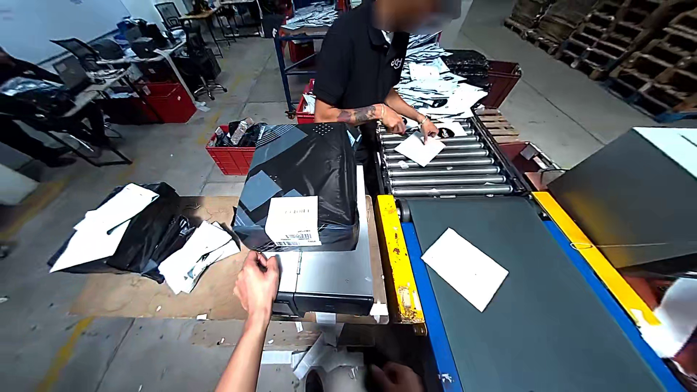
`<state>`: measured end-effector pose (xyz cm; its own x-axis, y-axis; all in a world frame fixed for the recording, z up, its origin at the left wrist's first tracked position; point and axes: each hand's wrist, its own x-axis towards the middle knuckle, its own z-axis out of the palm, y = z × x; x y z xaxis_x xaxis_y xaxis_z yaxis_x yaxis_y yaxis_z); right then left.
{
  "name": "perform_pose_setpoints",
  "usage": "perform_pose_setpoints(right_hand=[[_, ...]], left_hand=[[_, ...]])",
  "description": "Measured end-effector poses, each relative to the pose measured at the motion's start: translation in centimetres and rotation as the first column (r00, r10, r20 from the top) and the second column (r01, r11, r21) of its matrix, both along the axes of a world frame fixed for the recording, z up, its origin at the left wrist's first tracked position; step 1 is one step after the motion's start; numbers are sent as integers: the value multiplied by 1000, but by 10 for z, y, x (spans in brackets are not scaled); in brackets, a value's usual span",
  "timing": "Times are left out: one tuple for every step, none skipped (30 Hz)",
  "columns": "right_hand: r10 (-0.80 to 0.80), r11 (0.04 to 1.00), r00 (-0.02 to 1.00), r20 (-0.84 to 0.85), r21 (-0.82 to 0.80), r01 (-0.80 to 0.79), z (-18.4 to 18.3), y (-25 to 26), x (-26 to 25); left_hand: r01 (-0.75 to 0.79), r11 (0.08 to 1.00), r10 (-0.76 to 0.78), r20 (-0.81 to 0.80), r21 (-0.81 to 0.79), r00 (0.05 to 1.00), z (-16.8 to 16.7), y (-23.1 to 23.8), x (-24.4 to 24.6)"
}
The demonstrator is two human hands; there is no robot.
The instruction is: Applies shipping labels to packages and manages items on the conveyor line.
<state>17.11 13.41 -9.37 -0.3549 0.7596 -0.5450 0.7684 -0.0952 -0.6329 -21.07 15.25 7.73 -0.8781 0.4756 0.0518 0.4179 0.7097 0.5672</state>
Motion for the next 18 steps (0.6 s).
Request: perform_pose_setpoints(right_hand=[[-34,999,985,-167,-27,30,-10,-8,-41],[-111,994,944,-310,-55,99,-17,-12,-80],[-218,975,886,-410,-126,182,-16,-10,-113],[-351,933,821,-451,-243,265,-5,-6,-140],[-485,866,762,-430,-360,348,12,0,-161],[-591,792,708,-385,-442,420,27,7,-177],[-660,735,665,-348,-481,478,38,13,-190],[-709,693,623,-331,-492,528,44,15,-200],[-741,664,584,-331,-488,566,45,16,-206],[-762,644,549,-342,-480,595,43,15,-208],[-768,640,529,-361,-472,607,44,15,-207],[-758,652,534,-374,-463,601,49,16,-201],[-731,681,573,-371,-447,580,56,18,-190],[-692,719,631,-351,-416,557,60,20,-172],[-654,753,677,-337,-373,542,59,21,-145],[-639,768,692,-336,-322,553,55,25,-109],[-651,758,679,-339,-257,599,45,33,-65],[-686,722,657,-313,-187,666,33,44,-15]], left_hand=[[7,1000,-7,8,-5,1000,-1,-1,0],[17,1000,-17,11,-8,1000,-1,-2,-1],[26,1000,-26,10,-6,1000,-1,-2,-2],[34,999,-34,14,-2,999,-1,-3,-1],[39,999,-39,15,6,999,-1,-3,-1],[44,999,-44,17,11,999,-1,-3,-1],[49,999,-49,19,11,999,0,-4,-1],[56,998,-56,18,10,998,0,-5,-2],[69,998,-70,15,11,997,0,-7,-3],[89,996,-89,13,28,996,-1,-7,-2],[110,993,-110,4,51,994,-4,-6,-2],[127,990,-126,-7,66,992,-7,-4,-1],[136,987,-136,-15,79,991,-10,-3,-1],[138,987,-138,-11,82,990,-13,-3,-2],[137,987,-137,-10,80,991,-14,-4,-2],[135,988,-134,-13,82,991,-15,-2,-1],[129,988,-128,-19,87,992,-14,-1,-1],[125,988,-123,-25,93,992,-13,1,0]])
